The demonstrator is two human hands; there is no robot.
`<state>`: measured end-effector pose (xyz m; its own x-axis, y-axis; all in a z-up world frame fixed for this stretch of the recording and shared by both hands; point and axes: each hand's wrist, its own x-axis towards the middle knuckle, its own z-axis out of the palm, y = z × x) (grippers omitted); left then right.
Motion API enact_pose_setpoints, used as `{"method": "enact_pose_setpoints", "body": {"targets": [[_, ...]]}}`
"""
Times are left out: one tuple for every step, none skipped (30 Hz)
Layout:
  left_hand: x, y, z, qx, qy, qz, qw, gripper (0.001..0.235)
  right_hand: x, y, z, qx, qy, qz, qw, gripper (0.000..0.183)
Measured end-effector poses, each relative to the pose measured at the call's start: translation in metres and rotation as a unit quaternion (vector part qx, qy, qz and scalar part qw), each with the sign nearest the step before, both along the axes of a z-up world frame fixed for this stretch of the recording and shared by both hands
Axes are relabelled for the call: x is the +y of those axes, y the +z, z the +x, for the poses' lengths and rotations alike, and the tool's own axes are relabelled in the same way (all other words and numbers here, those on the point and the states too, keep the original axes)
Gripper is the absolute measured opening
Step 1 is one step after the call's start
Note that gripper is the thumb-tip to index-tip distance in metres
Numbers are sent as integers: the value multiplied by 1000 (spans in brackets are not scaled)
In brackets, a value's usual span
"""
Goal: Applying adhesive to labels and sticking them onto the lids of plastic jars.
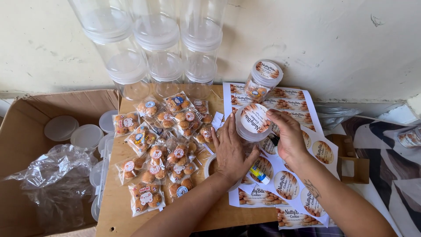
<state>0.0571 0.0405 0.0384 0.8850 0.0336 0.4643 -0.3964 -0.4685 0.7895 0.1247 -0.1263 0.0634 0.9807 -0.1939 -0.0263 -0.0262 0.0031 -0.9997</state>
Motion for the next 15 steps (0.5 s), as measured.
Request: {"method": "enact_pose_setpoints", "body": {"targets": [[1, 1, 0, 2, -3, 0, 1000, 108, 3, 0, -2, -21, -9, -1, 1000, 8], [1, 2, -1, 2, -3, 0, 1000, 108, 5, -1, -4, -20, -9, -1, 1000, 8], [1, 3, -1, 2, -6, 1, 1000, 107, 7, -2, -5, -38, -9, -4, 999, 9], [1, 3, -1, 3, -9, 1, 1000, 106, 9, -3, -6, -55, -10, -6, 998, 10], [1, 2, 0, 2, -9, 1, 1000, 106, 11, -1, -8, -56, -10, -6, 998, 10], [1, 1, 0, 3, -11, -1, 1000, 105, 12, 1, -10, -74, -6, -23, 997, 11], [1, 0, 1, 3, -13, -3, 1000, 104, 13, 2, -13, -93, -4, -39, 995, 12], [1, -1, 1, 3, -14, -3, 1000, 104, 12, 1, -12, -92, -5, -39, 995, 12], [1, -1, 1, 6, -11, 0, 1000, 104, 12, -1, -13, -107, -4, -51, 993, 14], [1, -2, 1, 9, -9, 3, 1000, 105, 12, -2, -13, -120, -4, -63, 991, 15], [1, -2, 2, 10, -9, 3, 1000, 105, 11, -4, -12, -120, -4, -63, 991, 15], [1, -1, 2, 12, -8, -2, 1000, 107, 11, -6, -11, -128, -6, -70, 989, 16], [1, -1, 2, 14, -7, -7, 1000, 108, 11, -7, -10, -136, -9, -78, 988, 16], [1, -3, 3, 14, -7, -6, 1000, 108, 11, -7, -10, -136, -8, -78, 988, 16], [1, -4, 4, 16, -5, -10, 1000, 109, 11, -6, -10, -139, -7, -83, 987, 15]]}}
